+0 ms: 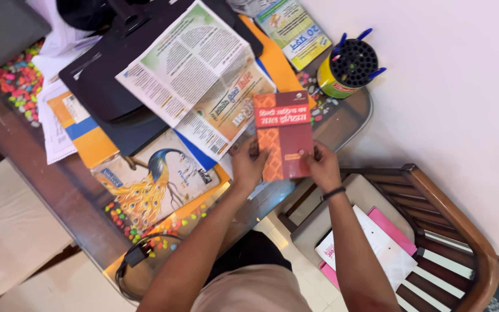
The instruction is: The person organizes a cluttered desk by stacking papers, placing a laptop into a carrying bag, and arranging books and stationery. They fold papers, place them into a folder, and move various items like a book and a pen holder to different locations on the desk and a nearby chair.
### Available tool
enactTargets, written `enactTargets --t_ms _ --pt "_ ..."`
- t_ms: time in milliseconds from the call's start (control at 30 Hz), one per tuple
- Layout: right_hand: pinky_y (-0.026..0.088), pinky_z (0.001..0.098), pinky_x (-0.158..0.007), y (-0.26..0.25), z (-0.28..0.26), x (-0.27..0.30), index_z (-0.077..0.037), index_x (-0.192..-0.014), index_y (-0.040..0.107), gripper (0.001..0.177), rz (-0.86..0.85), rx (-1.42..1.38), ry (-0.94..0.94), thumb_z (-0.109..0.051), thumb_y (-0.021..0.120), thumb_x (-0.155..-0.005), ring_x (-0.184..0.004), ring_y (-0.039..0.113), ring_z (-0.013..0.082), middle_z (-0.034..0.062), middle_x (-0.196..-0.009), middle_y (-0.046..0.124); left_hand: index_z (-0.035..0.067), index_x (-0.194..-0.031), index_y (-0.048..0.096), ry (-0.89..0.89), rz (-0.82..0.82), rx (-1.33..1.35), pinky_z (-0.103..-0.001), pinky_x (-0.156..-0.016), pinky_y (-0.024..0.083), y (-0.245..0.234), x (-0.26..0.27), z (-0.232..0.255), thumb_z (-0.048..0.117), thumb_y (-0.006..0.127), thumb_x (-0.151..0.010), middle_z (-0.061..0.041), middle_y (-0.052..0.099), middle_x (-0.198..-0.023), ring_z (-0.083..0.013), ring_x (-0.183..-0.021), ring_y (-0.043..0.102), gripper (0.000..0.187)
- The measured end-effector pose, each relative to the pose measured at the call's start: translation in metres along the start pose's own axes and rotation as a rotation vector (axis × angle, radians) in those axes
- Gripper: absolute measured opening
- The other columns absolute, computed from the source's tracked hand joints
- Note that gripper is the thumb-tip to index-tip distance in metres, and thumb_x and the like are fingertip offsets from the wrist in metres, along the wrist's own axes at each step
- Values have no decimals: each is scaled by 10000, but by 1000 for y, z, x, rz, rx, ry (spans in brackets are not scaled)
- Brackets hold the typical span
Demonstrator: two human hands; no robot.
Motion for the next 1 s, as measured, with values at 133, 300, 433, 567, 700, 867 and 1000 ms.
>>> enactTargets --t_ms 133,300,433,567,700,867,1000 --pt "531 303 -725 -10 31 -29 -32 -1159 734 281 83 212 100 -145 774 -905 -756 641 144 104 -879 736 40 -1327 669 -246 -106 -485 -405 -855 560 26 -24 -11 114 691 -928 -188 739 -1008 -334 -904 717 406" --pt "576 325 -746 -10 41 -33 -35 -1144 735 391 243 383 -64 -106 860 -781 -784 668 195 168 -1009 690 19 -1374 557 -80 43 -626 -470 -922 506 21 -24 -6 125 737 -851 -258 547 -1267 -415 -1104 586 564" --pt "581 290 -805 -1 73 -45 -28 -1206 678 372 138 119 101 -91 778 -853 -890 716 144 128 -1077 738 7 -1392 543 -38 -4 -599 -470 -952 500 24 -20 -19 85 749 -829 -250 589 -1220 -429 -1097 592 604" --pt "557 287 -864 -4 69 -36 25 -1279 683 370 17 -309 126 -19 743 -917 -982 669 142 126 -1166 707 34 -1373 603 -197 -72 -312 -374 -915 545 19 -17 -41 37 725 -847 -165 699 -1145 -287 -1012 685 540" --pt "581 329 -914 -10 23 16 -57 -1364 517 399 101 -591 162 -54 639 -984 -1075 656 153 87 -1198 658 22 -1397 575 -205 -102 46 -295 -875 553 23 6 -47 41 748 -864 -94 723 -1166 -153 -986 677 561" --pt "542 350 -1031 21 -52 109 -78 -1334 472 334 94 -824 1 -48 603 -1029 -1214 604 172 76 -1298 607 7 -1437 518 -90 -224 251 -313 -895 543 -24 53 -17 30 778 -887 -70 671 -1251 -154 -1038 617 608" --pt "532 363 -1026 88 -79 176 -84 -1333 487 340 92 -846 53 -66 585 -1007 -1216 603 180 76 -1304 600 21 -1444 449 -195 -283 477 -334 -995 537 -105 114 5 35 725 -923 -62 627 -1366 -164 -1208 618 589"
Point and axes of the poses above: each hand's wrist, its own x-axis away from the middle knuckle, its own y-axis out of the palm, z = x × y, the point moved 9 cm from there along -x, towards the middle knuckle
